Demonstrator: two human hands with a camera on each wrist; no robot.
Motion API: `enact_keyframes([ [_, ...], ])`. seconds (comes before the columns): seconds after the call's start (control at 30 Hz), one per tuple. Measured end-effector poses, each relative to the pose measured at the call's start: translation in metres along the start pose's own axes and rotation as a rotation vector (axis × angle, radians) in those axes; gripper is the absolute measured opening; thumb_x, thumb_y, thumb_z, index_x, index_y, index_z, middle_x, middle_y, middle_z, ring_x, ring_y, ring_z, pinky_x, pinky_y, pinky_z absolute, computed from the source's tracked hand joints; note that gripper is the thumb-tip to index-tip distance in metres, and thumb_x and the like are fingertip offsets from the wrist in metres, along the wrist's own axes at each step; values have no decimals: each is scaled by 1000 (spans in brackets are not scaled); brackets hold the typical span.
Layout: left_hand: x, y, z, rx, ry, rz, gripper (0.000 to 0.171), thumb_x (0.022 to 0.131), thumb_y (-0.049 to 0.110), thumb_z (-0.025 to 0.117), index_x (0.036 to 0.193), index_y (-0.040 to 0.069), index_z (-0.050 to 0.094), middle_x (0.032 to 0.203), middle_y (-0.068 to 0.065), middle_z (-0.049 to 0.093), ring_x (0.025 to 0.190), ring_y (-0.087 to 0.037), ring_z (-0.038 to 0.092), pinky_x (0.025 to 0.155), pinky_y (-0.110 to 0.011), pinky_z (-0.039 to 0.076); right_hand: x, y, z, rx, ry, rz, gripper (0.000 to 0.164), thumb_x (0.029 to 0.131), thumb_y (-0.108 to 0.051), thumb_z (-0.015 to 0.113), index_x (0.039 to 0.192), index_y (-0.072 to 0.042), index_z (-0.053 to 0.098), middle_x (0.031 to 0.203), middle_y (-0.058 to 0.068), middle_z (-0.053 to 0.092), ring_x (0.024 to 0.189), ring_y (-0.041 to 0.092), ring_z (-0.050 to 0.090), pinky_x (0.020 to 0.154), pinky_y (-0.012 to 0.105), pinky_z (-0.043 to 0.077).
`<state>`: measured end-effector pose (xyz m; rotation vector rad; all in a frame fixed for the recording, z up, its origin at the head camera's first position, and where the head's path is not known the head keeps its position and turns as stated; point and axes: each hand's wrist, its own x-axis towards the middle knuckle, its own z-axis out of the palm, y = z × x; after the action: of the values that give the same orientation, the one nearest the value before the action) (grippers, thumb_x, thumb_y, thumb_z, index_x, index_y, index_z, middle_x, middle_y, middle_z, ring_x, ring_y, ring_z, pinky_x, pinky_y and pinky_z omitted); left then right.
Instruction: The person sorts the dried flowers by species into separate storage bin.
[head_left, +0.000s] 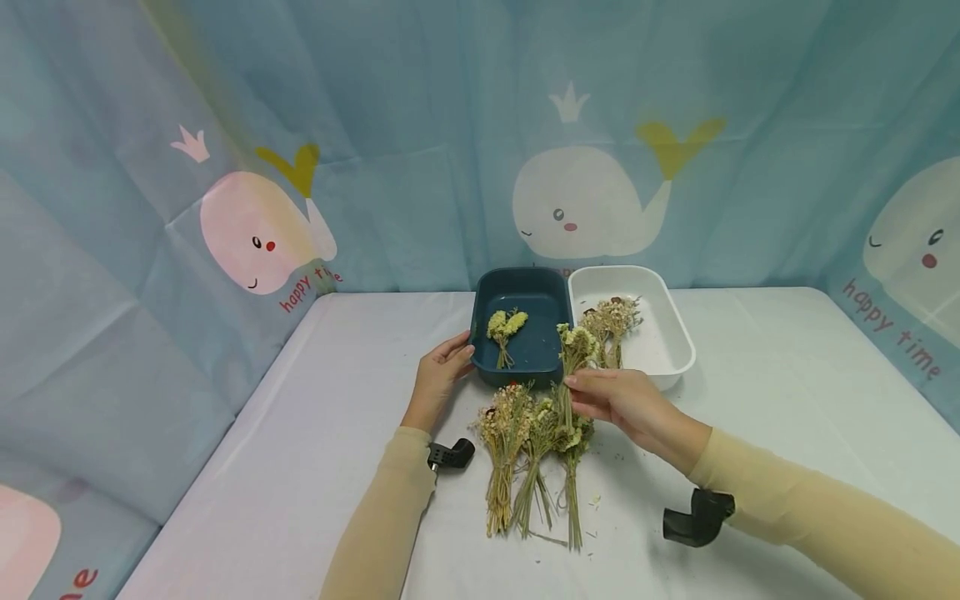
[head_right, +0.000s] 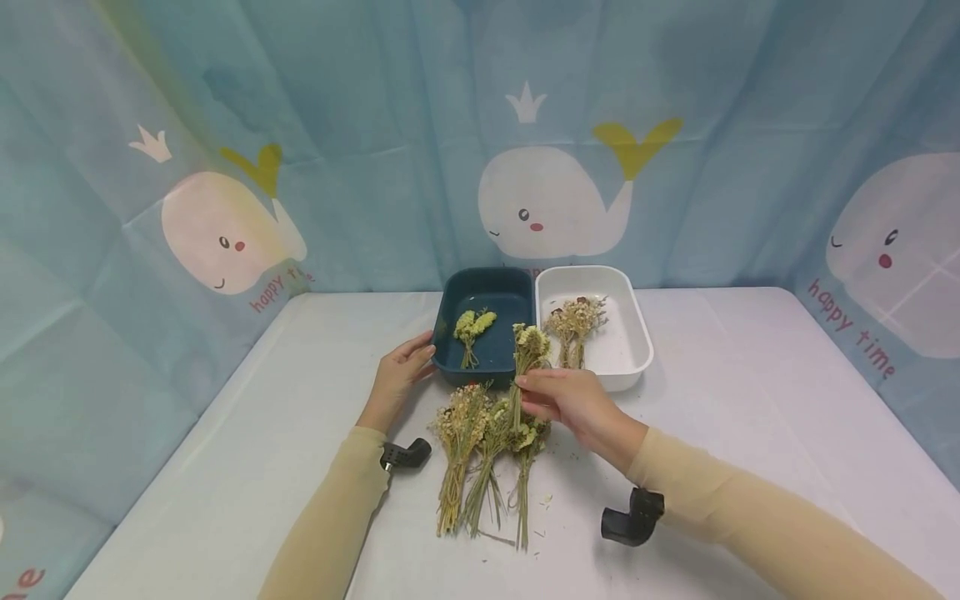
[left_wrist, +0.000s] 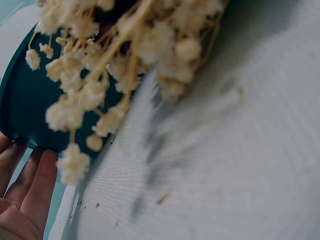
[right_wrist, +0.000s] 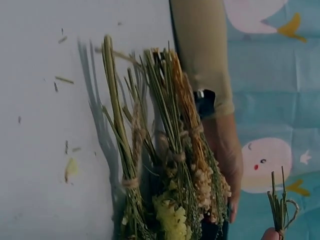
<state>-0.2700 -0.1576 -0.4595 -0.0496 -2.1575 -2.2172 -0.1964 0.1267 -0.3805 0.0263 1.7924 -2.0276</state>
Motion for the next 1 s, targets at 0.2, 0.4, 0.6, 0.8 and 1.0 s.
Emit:
enact_keyframes([
  [0.2, 0, 1, 0, 2, 1, 9, 44, 99, 19, 64, 141, 8, 56, 144, -14, 57, 131, -28, 57, 104, -37, 55, 11, -7, 1, 0, -3, -21, 44, 97, -3, 60, 135, 17, 48, 89, -3, 73, 82, 6, 70, 83, 19, 61],
  [0.4, -1, 2, 1, -1, 4, 14, 44, 99, 18, 64, 141, 7, 56, 144, -15, 57, 130, -28, 57, 103, -37, 56, 23, -12, 1, -1, 23, -8, 40, 97, -3, 61, 133, 13, 53, 89, -3, 73, 80, 6, 70, 81, 19, 61],
  [0.6, -1, 1, 1, -11, 5, 13, 44, 99, 17, 63, 141, 7, 56, 144, -15, 57, 131, -27, 57, 103, -36, 56, 35, -17, 4, -9, 30, -18, 38, 95, -2, 64, 130, 13, 56, 87, -1, 74, 77, 7, 71, 79, 20, 62],
  [0.8, -1, 0, 1, -8, 6, 15, 44, 99, 17, 64, 141, 8, 56, 144, -15, 57, 129, -24, 59, 103, -36, 56, 45, -21, 8, -34, 26, -32, 36, 97, -1, 61, 130, 13, 56, 87, -2, 74, 76, 6, 70, 79, 19, 62],
  [1.0, -1, 1, 0, -17, 5, 7, 44, 99, 17, 64, 141, 8, 57, 143, -15, 58, 125, -20, 62, 103, -37, 56, 58, -23, 14, -56, 63, 5, 37, 97, -5, 63, 131, 8, 59, 91, -2, 73, 78, 6, 71, 80, 19, 62],
])
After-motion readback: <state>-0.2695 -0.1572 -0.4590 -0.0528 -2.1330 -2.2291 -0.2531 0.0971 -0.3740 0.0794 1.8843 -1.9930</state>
